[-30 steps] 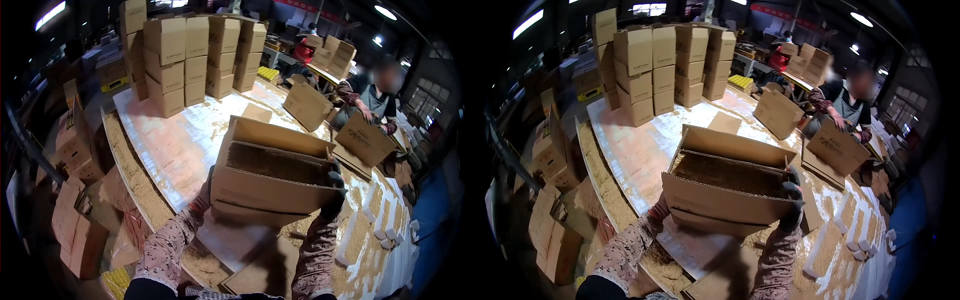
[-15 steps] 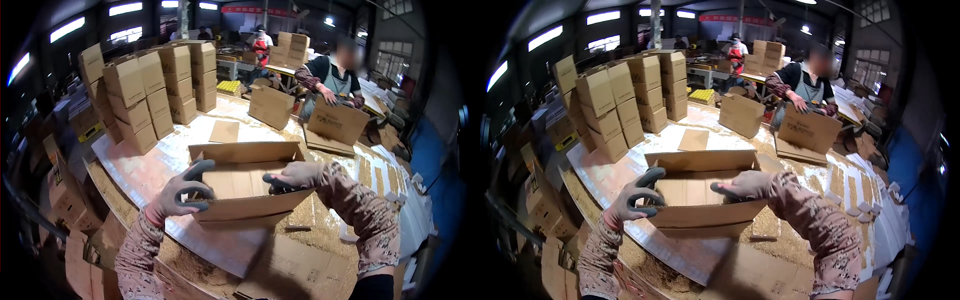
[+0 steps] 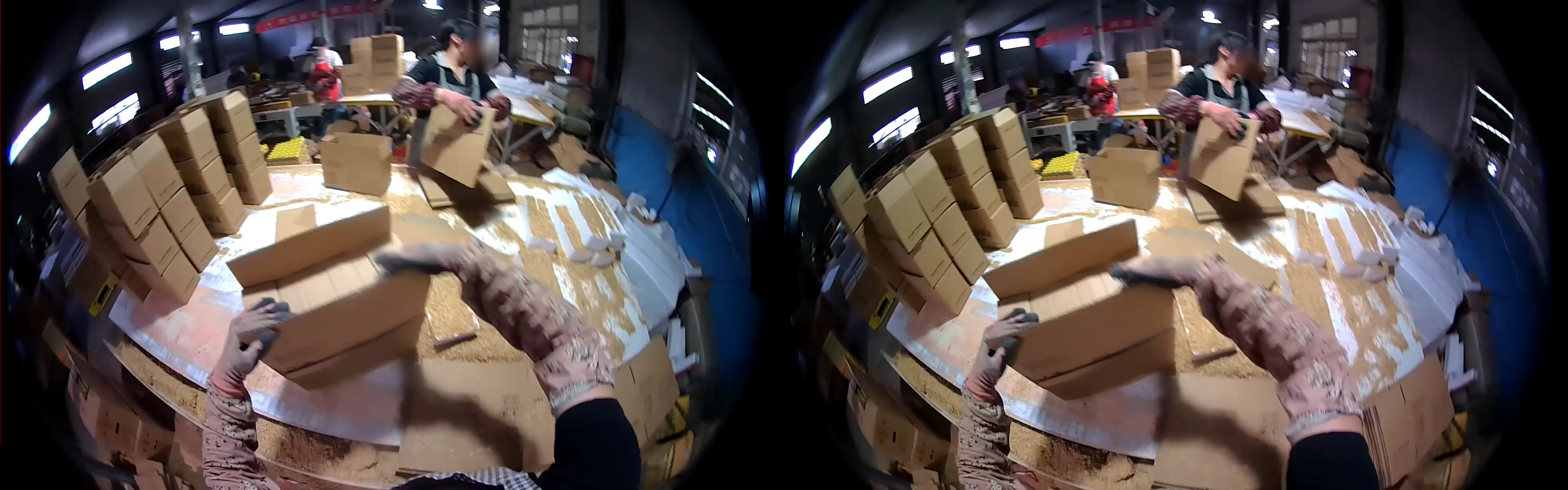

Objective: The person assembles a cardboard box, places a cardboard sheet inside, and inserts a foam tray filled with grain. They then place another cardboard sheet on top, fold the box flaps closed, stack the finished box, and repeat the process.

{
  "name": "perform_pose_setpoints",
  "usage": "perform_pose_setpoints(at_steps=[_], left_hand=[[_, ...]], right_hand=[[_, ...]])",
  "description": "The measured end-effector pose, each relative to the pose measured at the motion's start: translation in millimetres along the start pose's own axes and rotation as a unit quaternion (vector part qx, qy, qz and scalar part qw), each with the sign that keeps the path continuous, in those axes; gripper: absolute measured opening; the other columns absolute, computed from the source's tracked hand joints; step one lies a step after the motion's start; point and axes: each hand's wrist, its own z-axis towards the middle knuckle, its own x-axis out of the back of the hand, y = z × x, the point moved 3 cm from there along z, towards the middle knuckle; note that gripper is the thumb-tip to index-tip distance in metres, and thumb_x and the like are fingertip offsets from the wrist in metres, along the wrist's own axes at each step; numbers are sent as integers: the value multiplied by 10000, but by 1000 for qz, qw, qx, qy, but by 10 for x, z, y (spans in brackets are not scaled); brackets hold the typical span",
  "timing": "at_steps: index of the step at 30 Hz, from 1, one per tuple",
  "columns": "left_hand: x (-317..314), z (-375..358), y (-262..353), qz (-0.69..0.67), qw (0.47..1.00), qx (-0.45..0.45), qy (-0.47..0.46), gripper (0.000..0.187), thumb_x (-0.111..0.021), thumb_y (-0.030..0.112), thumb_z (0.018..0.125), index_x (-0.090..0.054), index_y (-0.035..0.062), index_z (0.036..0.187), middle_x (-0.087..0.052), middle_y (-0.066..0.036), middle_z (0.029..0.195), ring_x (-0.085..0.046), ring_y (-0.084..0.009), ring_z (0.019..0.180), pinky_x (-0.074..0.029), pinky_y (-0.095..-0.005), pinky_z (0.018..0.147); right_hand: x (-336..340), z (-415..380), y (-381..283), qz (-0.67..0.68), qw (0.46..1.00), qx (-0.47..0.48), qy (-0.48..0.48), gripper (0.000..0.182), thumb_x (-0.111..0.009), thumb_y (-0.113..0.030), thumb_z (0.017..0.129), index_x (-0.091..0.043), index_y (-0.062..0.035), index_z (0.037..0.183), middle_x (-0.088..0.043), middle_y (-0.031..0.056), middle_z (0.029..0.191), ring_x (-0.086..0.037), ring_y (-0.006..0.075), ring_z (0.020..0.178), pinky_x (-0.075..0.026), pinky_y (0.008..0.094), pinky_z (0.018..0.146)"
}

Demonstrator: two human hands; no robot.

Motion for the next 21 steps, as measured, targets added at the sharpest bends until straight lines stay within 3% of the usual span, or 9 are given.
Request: perform_pose_setpoints(at_steps=[2,5,9,12,13,15,16,19,21], left_hand=[[18,-269,-511,-74,995,52,49,561,-436,482,925,-617,-2,1143,-613,-151,1197,-528,-276,1193,-373,-407,1039],[175,-571,-1122,-169,955,221,107,489,-419,340,993,-474,-16,1324,-503,-115,1330,-464,-207,1221,-347,-341,1052],[216,-871,-1402,-81,949,103,286,639,-425,415,980,-302,-36,1415,-388,-136,1411,-373,-233,1290,-253,-365,1101],[-544,-444,928,247,874,-48,415,680,-382,497,966,-341,-51,1366,-390,-165,1397,-342,-284,1319,-210,-415,1118],[-749,-1060,-35,-42,915,161,367,648,-381,476,966,-384,-54,1339,-464,-171,1340,-406,-297,1277,-279,-420,1090],[-1723,-497,1360,101,994,-28,45,470,-443,316,962,-497,-37,1267,-576,-149,1244,-535,-273,1160,-411,-374,999],[-2451,-636,932,-52,988,139,49,440,-483,300,959,-526,-25,1252,-569,-159,1255,-533,-256,1168,-405,-354,1002],[-3759,-1051,120,-330,702,631,13,610,-563,348,907,-430,-80,1320,-443,-232,1371,-414,-317,1284,-341,-367,1053],[-4233,-1244,-250,77,901,425,-41,783,-590,421,874,-302,-91,1391,-276,-301,1452,-272,-390,1353,-263,-372,1099]], right_hand=[[21,-23,-143,146,985,-86,-22,599,-425,-674,875,-708,-169,1033,-681,9,985,-591,160,810,-457,314,781],[-217,333,409,372,923,86,50,487,-394,-504,981,-641,-97,1085,-621,10,1042,-535,121,1005,-397,282,920],[-257,-887,794,503,803,156,278,425,-493,-390,967,-520,-58,1231,-594,60,1128,-553,138,1001,-444,266,880],[-562,-2551,1916,226,858,-30,460,395,-509,-245,957,-528,10,1258,-580,140,1215,-549,225,1120,-416,332,970],[-789,-3066,2201,201,826,-154,504,409,-522,-254,934,-540,16,1240,-580,173,1202,-550,255,1123,-412,347,976],[-1342,-3991,3060,-21,785,-351,510,469,-557,-318,903,-528,-3,1248,-526,229,1264,-510,358,1162,-420,408,971],[-1731,-4292,3566,-44,757,-445,476,484,-550,-326,907,-503,-18,1278,-505,240,1287,-502,368,1167,-417,419,976],[-2287,-4620,3789,-58,798,-481,358,516,-556,-307,911,-441,-48,1343,-460,251,1334,-501,364,1168,-417,428,976],[-2335,-4555,3867,-51,861,-421,282,541,-567,-280,910,-405,-62,1378,-436,253,1358,-506,352,1165,-421,427,971]])
